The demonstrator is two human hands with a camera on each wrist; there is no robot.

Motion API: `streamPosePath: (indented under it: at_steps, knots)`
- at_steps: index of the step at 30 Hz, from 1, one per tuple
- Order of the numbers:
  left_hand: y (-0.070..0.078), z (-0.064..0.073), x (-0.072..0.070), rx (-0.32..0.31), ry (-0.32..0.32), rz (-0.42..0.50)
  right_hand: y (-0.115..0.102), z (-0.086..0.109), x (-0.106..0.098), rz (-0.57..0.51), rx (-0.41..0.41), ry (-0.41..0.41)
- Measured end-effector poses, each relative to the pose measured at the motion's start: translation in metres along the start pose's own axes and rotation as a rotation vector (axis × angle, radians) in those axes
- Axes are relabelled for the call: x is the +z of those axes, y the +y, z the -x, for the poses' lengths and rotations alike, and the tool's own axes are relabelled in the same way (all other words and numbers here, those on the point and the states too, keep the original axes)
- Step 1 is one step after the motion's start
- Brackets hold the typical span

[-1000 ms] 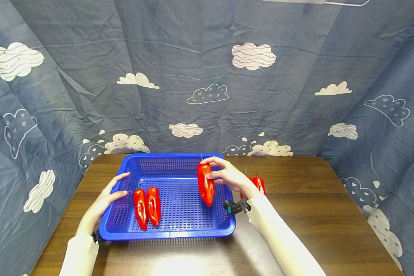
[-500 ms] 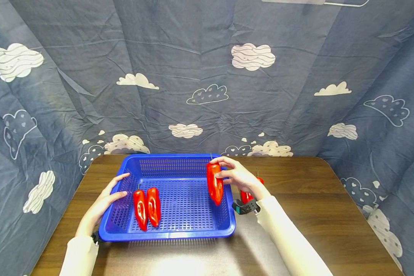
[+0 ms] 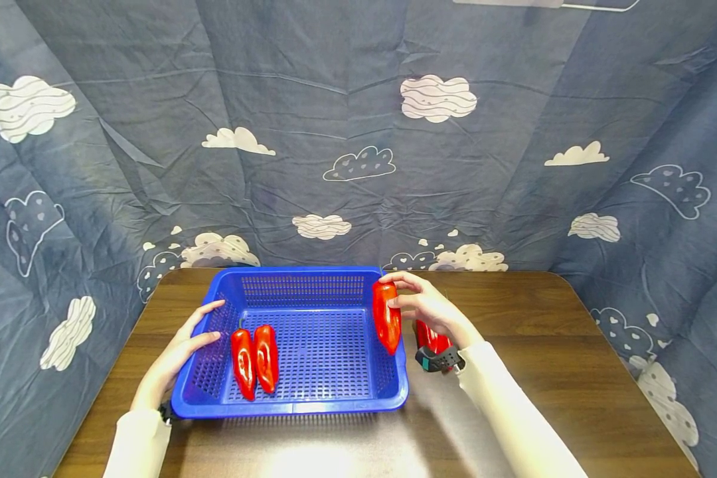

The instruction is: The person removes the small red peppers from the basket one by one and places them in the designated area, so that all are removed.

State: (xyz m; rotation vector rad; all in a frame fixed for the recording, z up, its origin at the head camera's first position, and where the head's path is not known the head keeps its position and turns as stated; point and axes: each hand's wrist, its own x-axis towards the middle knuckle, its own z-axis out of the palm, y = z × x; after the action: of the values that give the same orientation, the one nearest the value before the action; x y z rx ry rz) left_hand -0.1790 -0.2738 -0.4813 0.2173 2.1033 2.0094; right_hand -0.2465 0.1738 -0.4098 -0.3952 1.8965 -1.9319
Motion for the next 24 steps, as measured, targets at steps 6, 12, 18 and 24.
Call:
streamPosePath:
  at_steps: [6, 12, 18, 24]
  knots:
    - [0.0, 0.0, -0.001, -0.02, 0.0, 0.01, 0.002, 0.004, -0.009, 0.0, 0.006, 0.024]
    - [0.0, -0.001, -0.002, -0.031, 0.001, 0.017, 0.007, 0.009, -0.018, 0.012, 0.003, 0.044]
    - [0.0, -0.001, -0.002, -0.031, 0.001, 0.017, 0.011, 0.014, -0.026, 0.023, 0.003, 0.053]
    - [-0.001, 0.0, -0.002, -0.022, 0.0, 0.011, 0.012, 0.019, -0.033, 0.005, 0.03, 0.086]
